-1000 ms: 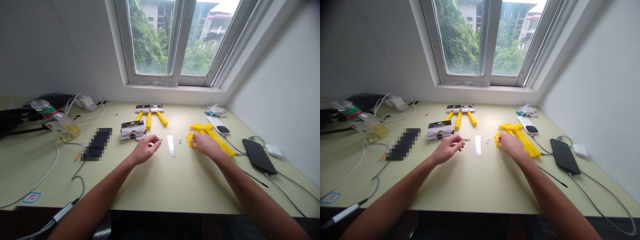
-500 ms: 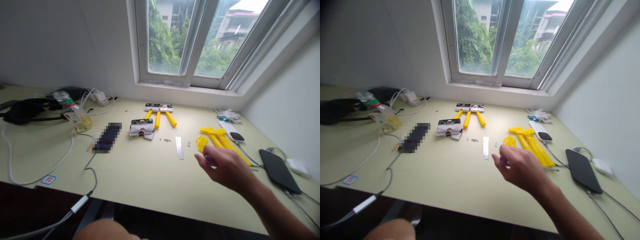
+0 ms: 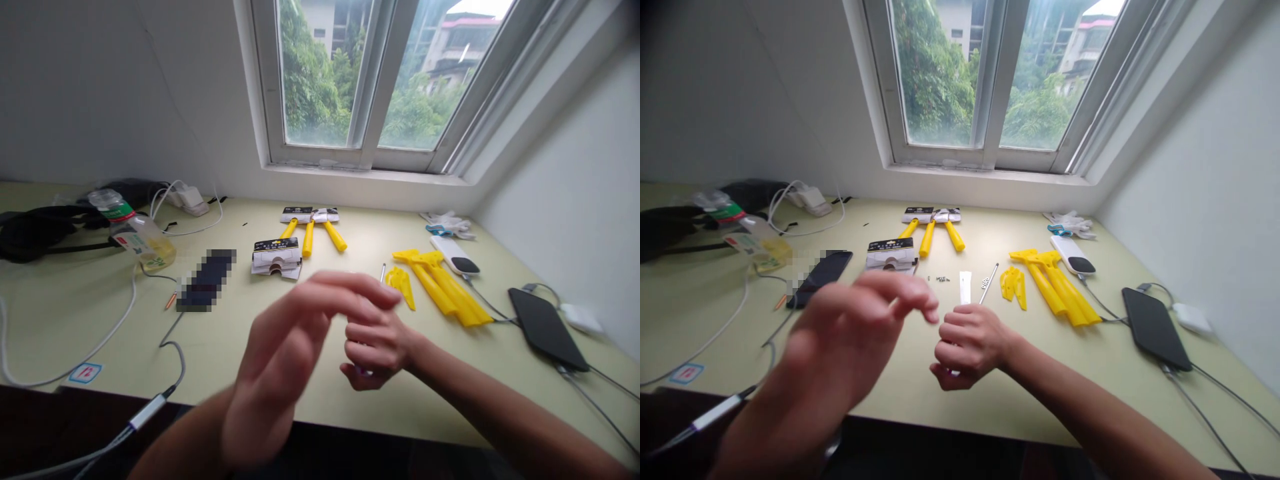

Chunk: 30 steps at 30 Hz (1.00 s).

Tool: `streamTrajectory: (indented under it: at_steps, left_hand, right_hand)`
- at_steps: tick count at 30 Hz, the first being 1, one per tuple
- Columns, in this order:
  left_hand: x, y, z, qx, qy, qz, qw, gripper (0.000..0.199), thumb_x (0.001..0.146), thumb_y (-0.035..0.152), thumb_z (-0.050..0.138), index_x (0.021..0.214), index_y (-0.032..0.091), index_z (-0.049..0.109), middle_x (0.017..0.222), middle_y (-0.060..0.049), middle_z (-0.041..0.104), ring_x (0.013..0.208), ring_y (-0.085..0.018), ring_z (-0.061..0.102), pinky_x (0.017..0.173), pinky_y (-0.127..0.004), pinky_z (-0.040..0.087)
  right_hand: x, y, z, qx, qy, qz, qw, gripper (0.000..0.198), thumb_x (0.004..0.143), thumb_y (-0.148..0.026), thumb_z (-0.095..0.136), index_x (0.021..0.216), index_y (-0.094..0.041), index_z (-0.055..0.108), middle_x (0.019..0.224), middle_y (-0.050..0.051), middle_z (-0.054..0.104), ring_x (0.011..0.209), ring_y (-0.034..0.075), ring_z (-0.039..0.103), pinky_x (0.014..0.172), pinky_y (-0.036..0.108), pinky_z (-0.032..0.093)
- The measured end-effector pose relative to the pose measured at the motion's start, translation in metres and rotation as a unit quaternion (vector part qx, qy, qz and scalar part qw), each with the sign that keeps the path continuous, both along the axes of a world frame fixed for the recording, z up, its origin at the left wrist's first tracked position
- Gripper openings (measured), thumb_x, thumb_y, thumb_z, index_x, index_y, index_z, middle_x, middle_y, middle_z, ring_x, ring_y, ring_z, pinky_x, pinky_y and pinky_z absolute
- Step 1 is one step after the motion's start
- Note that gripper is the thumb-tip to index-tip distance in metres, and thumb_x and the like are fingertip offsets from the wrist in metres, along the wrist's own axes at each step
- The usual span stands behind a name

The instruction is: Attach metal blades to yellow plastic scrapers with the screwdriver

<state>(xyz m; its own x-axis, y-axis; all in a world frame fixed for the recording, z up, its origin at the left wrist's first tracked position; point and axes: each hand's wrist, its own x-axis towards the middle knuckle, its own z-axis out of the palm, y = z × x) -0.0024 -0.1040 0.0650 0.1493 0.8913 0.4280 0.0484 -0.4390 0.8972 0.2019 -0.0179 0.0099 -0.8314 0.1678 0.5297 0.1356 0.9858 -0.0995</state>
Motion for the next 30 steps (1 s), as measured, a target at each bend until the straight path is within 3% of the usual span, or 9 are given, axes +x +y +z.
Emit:
streamTrajectory:
  at_steps: [2,6,8,11,15,21,27,30]
  left_hand:
    - [0.016,0.049,0.003,0.008,-0.011,0.016,1.0,0.041,0.09,0.055,0.039,0.105,0.025,0.062,0.106,-0.008,0.066,0.102,-0.027,0.06,0.077,-0.04,0.052]
    - [0.023,0.128,-0.014,-0.036,0.13,0.071,0.988,0.027,0.09,0.039,0.046,0.091,0.017,0.062,0.089,-0.007,0.066,0.079,-0.019,0.061,0.071,-0.031,0.049]
    - [0.025,0.155,-0.027,-0.061,0.242,0.112,0.962,0.027,0.091,0.036,0.043,0.093,0.017,0.062,0.089,-0.007,0.067,0.079,-0.02,0.062,0.071,-0.031,0.047]
    - [0.04,0.184,-0.04,-0.1,0.402,0.107,0.904,0.033,0.093,0.039,0.038,0.111,0.021,0.059,0.099,-0.009,0.068,0.09,-0.024,0.064,0.077,-0.033,0.047]
    - [0.07,0.215,-0.05,-0.139,0.449,0.128,0.873,0.049,0.091,0.052,0.038,0.129,0.023,0.051,0.12,-0.017,0.061,0.108,-0.034,0.06,0.087,-0.044,0.044]
    - [0.087,0.251,-0.066,-0.184,0.47,0.135,0.852,0.045,0.089,0.05,0.043,0.118,0.02,0.059,0.121,-0.019,0.061,0.114,-0.034,0.058,0.092,-0.043,0.043]
    - [0.075,0.259,-0.081,-0.159,0.422,0.141,0.881,0.039,0.084,0.044,0.055,0.113,0.019,0.063,0.112,-0.016,0.067,0.107,-0.031,0.062,0.088,-0.039,0.045]
    - [0.069,0.252,-0.079,-0.13,0.37,0.14,0.909,0.04,0.085,0.044,0.054,0.115,0.019,0.063,0.107,-0.013,0.069,0.099,-0.028,0.064,0.084,-0.035,0.046]
  right_hand:
    - [0.003,-0.001,-0.011,0.045,0.018,0.034,0.998,0.028,0.074,-0.03,0.054,0.056,-0.024,0.034,0.051,-0.004,0.035,0.047,0.013,0.028,0.046,0.032,0.019]
    - [0.019,-0.002,-0.03,0.081,0.018,0.037,0.996,0.02,0.073,-0.024,0.05,0.059,-0.024,0.036,0.055,-0.003,0.037,0.051,0.014,0.027,0.048,0.031,0.02]
    - [0.027,-0.001,-0.034,0.065,-0.006,0.026,0.998,0.017,0.072,-0.024,0.049,0.06,-0.024,0.037,0.057,-0.003,0.037,0.053,0.014,0.028,0.05,0.031,0.023]
    - [0.035,-0.002,-0.036,0.04,-0.053,0.028,0.997,0.013,0.071,-0.026,0.05,0.065,-0.023,0.038,0.062,-0.002,0.04,0.058,0.015,0.032,0.057,0.032,0.03]
    - [0.036,-0.005,-0.04,0.016,-0.093,0.033,0.995,0.012,0.065,-0.028,0.051,0.068,-0.023,0.041,0.069,-0.001,0.044,0.065,0.015,0.035,0.068,0.034,0.037]
    - [0.034,-0.002,-0.049,0.007,-0.107,0.06,0.992,0.024,0.072,-0.041,0.057,0.066,-0.022,0.043,0.068,-0.001,0.046,0.066,0.015,0.037,0.078,0.037,0.039]
    - [0.038,-0.012,-0.038,-0.034,-0.077,0.049,0.995,0.023,0.071,-0.04,0.059,0.071,-0.021,0.047,0.08,0.003,0.057,0.077,0.018,0.049,0.084,0.043,0.038]
    - [0.044,-0.011,-0.02,-0.07,-0.038,-0.016,0.997,0.017,0.074,-0.034,0.06,0.081,-0.02,0.053,0.088,0.005,0.06,0.084,0.02,0.053,0.085,0.044,0.039]
